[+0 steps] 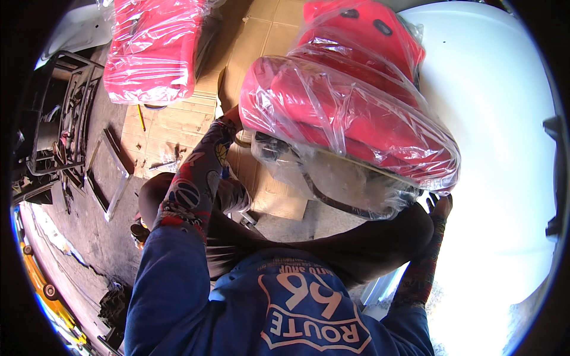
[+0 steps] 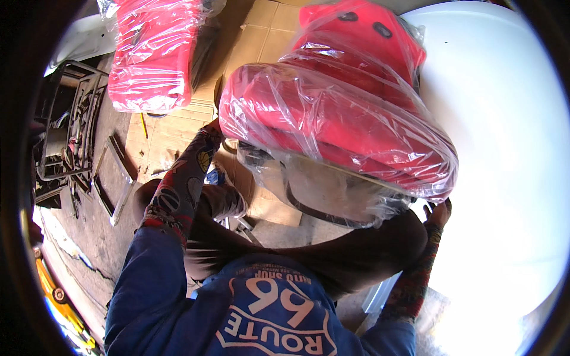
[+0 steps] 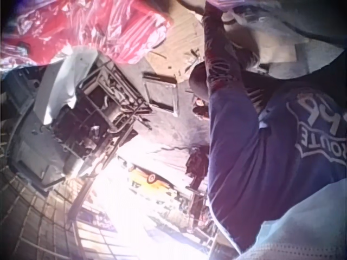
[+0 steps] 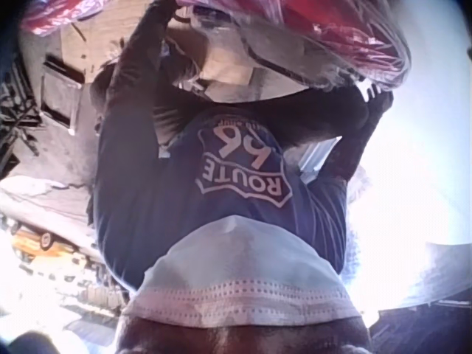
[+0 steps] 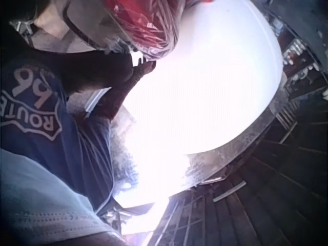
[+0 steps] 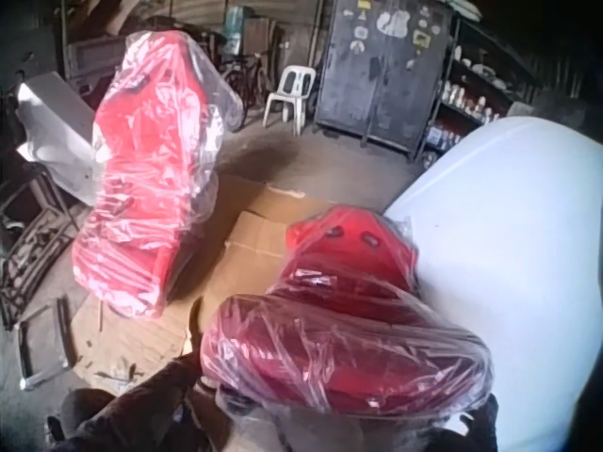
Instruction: The person wraps red car seats in plastic and secures them with tape. They handle two seats, wrapping each individually and taping the plastic to ensure it stays in place.
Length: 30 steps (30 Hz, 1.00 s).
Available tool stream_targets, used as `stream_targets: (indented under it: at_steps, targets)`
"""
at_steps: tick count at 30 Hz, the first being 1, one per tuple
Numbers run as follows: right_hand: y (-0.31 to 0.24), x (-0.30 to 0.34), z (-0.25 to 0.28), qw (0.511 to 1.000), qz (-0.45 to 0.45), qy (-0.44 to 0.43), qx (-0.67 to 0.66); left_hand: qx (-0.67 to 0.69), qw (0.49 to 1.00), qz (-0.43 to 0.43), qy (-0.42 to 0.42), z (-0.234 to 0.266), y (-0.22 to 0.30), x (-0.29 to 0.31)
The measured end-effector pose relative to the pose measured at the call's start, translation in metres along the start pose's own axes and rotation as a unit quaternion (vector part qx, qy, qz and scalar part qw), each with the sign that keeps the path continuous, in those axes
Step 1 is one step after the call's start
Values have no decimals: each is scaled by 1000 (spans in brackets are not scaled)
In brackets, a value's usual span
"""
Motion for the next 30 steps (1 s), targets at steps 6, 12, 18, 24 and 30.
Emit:
stream_targets:
  at_steps: [6,12,18,24,30]
  targets:
    - [1,0,3,1000,13,16,-17,227,974,24,14,8,-22,32]
    - [8,6,9,997,43,-27,65,37,998,39,14,21,2,50]
    - [14,3,11,995,49,-51,75,-46,997,20,57,24,4,51]
    - [13,3,12,994,50,-47,90,-32,995,50,77,11,-4,31]
    - [14,1,14,993,53,-24,100,-61,997,-52,-12,3,-56,-12]
Point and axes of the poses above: each hand's wrist, its own x-axis away from the middle knuckle, its own z-axis out of the back of the hand, y = z × x, the point moved 1 cm from there along -x, towards the middle knuckle, and after that the axes turned 11 degrees about -x, right-handed, at the moved point
